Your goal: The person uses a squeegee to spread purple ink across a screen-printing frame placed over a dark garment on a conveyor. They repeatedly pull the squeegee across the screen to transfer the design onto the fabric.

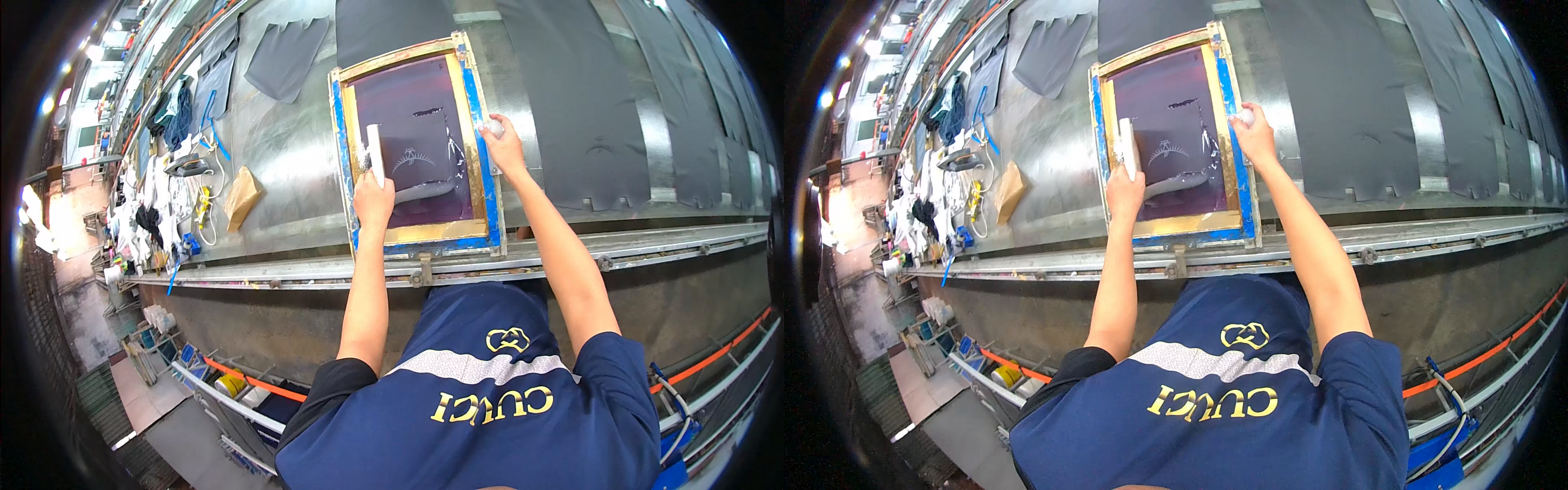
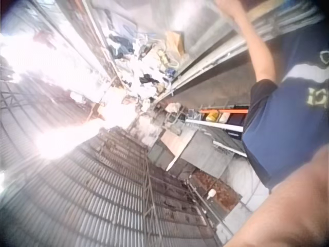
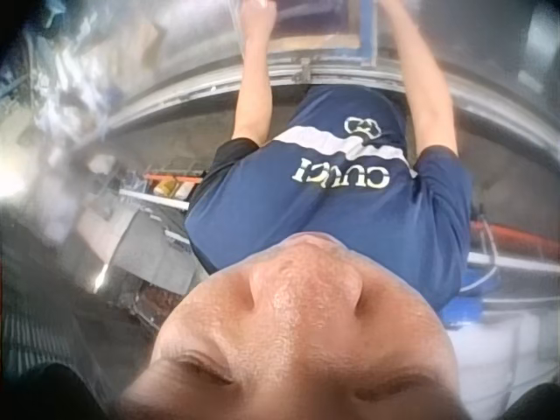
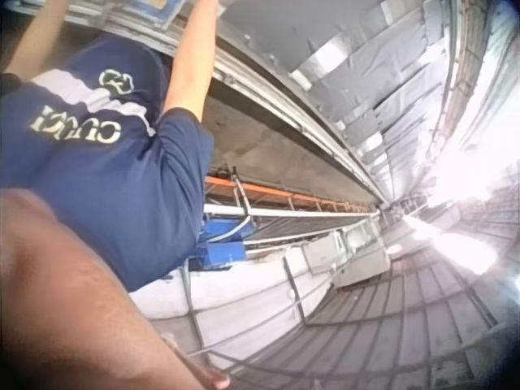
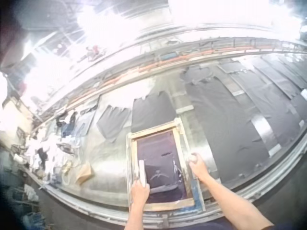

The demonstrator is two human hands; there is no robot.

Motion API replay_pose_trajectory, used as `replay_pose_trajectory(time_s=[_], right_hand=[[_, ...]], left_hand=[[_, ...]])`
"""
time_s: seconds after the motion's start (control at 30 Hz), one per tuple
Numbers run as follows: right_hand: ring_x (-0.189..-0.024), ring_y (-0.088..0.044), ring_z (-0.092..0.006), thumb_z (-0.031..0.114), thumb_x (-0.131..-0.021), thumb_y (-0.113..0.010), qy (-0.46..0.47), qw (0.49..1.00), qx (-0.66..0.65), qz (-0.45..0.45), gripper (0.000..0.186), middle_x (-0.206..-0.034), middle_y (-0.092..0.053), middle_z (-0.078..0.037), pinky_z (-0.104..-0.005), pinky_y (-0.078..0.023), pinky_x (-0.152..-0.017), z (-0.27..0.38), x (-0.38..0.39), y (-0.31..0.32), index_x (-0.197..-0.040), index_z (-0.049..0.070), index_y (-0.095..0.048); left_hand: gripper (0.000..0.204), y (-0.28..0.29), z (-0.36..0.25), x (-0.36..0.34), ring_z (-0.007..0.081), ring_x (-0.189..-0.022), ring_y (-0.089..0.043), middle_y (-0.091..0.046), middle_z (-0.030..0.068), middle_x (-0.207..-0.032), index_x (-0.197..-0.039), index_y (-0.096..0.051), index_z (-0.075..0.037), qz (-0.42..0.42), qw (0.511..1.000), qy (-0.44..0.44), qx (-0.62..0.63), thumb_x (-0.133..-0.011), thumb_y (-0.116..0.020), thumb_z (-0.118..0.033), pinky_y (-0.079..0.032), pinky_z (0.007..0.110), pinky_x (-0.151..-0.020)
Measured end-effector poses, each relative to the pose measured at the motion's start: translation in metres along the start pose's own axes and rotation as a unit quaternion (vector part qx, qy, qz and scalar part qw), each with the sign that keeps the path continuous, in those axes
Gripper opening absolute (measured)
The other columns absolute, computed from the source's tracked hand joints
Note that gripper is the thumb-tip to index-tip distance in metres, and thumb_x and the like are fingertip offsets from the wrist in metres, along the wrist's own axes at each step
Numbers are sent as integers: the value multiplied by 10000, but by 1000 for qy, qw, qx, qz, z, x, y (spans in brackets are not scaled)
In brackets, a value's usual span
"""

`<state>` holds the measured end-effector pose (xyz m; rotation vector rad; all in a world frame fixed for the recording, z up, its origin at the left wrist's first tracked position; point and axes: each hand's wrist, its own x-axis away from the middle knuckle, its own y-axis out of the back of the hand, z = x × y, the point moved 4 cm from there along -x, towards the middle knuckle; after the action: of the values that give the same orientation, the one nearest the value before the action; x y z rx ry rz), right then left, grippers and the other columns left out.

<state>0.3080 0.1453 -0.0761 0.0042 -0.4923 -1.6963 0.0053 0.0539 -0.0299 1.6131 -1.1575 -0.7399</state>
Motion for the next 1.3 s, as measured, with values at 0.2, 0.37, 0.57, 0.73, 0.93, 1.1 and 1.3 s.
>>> replay_pose_trajectory(time_s=[0.2,0.37,0.57,0.73,0.93,1.1,1.3], right_hand=[[-822,-689,-233,350,-866,-753,19,999,48,-10,547,-863,-711,-148,-374,-535,-796,6,0,2,-1326,107,-583],[-866,-698,-244,345,-871,-751,32,998,49,-8,546,-903,-724,-158,-379,-533,-827,12,1,4,-1336,111,-585],[-888,-700,-253,328,-880,-742,8,998,70,6,527,-937,-733,-149,-388,-531,-839,18,3,8,-1340,118,-595],[-738,-681,-247,244,-929,-653,74,991,81,-73,331,-765,-687,-155,-420,-512,-725,38,11,7,-1227,99,-662],[-617,-614,-216,187,-983,-578,146,984,35,-99,242,-661,-621,-138,-399,-472,-633,69,39,18,-1182,89,-675],[-574,-509,-123,171,-1009,-570,180,979,-60,-80,222,-647,-570,-43,-326,-416,-571,85,67,32,-1186,81,-670],[-585,-376,-18,191,-1031,-580,153,969,-193,-25,237,-675,-464,76,-221,-287,-497,109,79,38,-1223,69,-647]], left_hand=[[476,-3,-44,18,331,-1084,-613,-661,104,-1201,-1276,-645,-85,54,980,-194,-2,-821,-648,-223,-526,481,-910],[587,5,-36,80,234,-1159,-571,-626,-3,-1335,-1299,-642,-148,53,958,-277,-47,-722,-749,-155,-442,424,-881],[631,24,15,132,210,-1208,-566,-605,-29,-1422,-1322,-649,-191,32,958,-284,17,-705,-751,-104,-426,417,-860],[505,40,54,116,288,-1103,-640,-708,70,-1250,-1265,-675,-96,-54,961,-213,169,-765,-717,-36,-475,401,-912],[449,29,111,74,251,-1044,-650,-691,135,-1154,-1226,-645,-5,-113,922,18,369,-958,-721,-357,-489,370,-926],[632,3,143,56,164,-1008,-645,-677,68,-1148,-1233,-633,10,-65,784,185,589,-910,-739,-522,-504,348,-897],[725,14,136,55,163,-1030,-644,-681,81,-1168,-1267,-614,21,0,752,215,623,-882,-740,-580,-507,346,-909]])
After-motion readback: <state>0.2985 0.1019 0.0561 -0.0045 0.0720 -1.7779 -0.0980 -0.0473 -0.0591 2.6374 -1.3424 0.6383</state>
